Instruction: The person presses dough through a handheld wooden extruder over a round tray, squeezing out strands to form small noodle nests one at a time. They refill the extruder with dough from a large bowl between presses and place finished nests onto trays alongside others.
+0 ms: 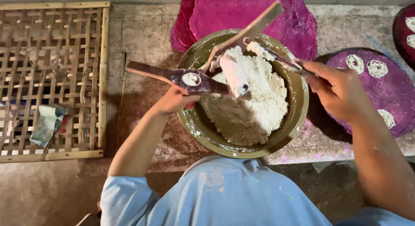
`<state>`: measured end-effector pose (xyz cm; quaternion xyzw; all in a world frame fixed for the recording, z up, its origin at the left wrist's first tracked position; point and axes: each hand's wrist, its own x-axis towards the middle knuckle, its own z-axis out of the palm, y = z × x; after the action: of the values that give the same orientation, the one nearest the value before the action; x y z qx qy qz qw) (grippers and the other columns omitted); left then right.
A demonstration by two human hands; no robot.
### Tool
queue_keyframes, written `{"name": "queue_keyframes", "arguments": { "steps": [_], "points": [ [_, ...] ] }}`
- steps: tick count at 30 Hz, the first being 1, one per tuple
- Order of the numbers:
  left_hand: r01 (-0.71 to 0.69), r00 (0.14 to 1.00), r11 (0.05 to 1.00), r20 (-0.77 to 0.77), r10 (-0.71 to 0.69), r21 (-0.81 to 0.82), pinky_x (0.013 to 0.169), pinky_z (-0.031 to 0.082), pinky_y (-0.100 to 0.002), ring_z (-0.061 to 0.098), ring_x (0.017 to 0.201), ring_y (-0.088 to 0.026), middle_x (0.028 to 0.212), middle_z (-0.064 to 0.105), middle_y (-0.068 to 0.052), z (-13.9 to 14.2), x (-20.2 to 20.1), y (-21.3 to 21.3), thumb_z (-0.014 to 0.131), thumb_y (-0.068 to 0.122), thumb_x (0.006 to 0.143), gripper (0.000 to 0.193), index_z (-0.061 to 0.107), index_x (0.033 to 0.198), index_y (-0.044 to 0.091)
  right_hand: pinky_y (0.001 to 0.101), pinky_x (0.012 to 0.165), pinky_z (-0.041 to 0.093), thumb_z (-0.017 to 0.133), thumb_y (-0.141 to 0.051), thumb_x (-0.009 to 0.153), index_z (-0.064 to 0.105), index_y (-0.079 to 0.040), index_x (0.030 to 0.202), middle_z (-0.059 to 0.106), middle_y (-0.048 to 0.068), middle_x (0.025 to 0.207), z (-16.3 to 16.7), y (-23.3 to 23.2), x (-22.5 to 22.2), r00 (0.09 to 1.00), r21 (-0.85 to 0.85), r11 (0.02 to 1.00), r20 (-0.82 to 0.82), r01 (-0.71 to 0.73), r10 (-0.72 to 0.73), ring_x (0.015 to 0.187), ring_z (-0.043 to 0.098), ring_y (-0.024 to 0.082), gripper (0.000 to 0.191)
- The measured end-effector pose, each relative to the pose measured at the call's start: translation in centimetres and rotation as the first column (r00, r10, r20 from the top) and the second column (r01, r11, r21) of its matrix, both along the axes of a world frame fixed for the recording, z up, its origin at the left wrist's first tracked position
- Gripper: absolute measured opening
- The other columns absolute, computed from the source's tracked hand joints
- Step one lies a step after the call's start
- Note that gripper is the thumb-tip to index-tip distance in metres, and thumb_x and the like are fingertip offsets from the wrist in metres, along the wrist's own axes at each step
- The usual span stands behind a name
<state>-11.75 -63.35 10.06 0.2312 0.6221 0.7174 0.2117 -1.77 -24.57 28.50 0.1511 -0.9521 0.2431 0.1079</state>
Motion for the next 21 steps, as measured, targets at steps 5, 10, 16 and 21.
{"name": "queue_keyframes", "arguments": {
  "steps": [5, 10, 16, 21],
  "points": [
    [0.143, 0.960, 0.990, 0.240, -0.143, 0.017, 0.056, 0.040, -0.028, 0.053, 0.065, -0.011, 0.078, 0.060, -0.001, -0.1, 1.3, -1.7, 0.068, 0.000, 0.090, 0.012, 0.070, 0.101, 0.001, 0.0382, 0.060, 0.052, 0.072, -0.010, 0.098, 0.072, -0.013, 0.134, 0.076, 0.017, 0.095, 0.2, 0.2, -1.7, 0.978, 0.229, 0.963, -0.121, -0.139, 0.170, 0.068, 0.069, 0.026, 0.036],
    [-0.008, 0.979, 0.991, 0.202, -0.018, 0.131, 0.075, 0.053, -0.029, 0.065, 0.086, -0.014, 0.095, 0.068, -0.006, 3.2, 3.0, -0.2, 0.067, -0.003, 0.080, 0.031, 0.068, 0.111, -0.001, 0.0358, 0.062, 0.058, 0.068, -0.007, 0.101, 0.069, -0.014, 0.139, 0.076, 0.017, 0.100, -1.2, -0.2, -1.6, 0.988, 0.142, 0.982, -0.076, -0.122, 0.134, 0.067, 0.071, 0.022, 0.039],
    [-0.163, 0.923, 0.954, 0.382, 0.057, 0.252, 0.069, 0.055, -0.034, 0.064, 0.078, -0.018, 0.090, 0.066, -0.007, 5.5, 3.8, 3.7, 0.068, 0.001, 0.076, 0.034, 0.066, 0.110, 0.001, 0.0327, 0.068, 0.058, 0.068, -0.007, 0.105, 0.069, -0.010, 0.137, 0.077, 0.017, 0.097, -7.7, 0.2, -2.0, 0.999, -0.121, 0.992, -0.037, 0.024, -0.029, 0.076, 0.074, 0.020, 0.033],
    [-0.239, 0.938, 0.918, 0.321, 0.133, 0.317, 0.071, 0.053, -0.032, 0.063, 0.081, -0.015, 0.091, 0.066, -0.005, 5.5, 3.5, 6.8, 0.069, 0.003, 0.080, 0.028, 0.065, 0.107, 0.002, 0.0299, 0.077, 0.059, 0.064, -0.003, 0.103, 0.067, -0.001, 0.136, 0.077, 0.017, 0.105, -11.6, -2.6, -1.3, 0.997, -0.288, 0.955, 0.001, 0.068, -0.071, 0.087, 0.073, 0.019, 0.033]
  ]
}}
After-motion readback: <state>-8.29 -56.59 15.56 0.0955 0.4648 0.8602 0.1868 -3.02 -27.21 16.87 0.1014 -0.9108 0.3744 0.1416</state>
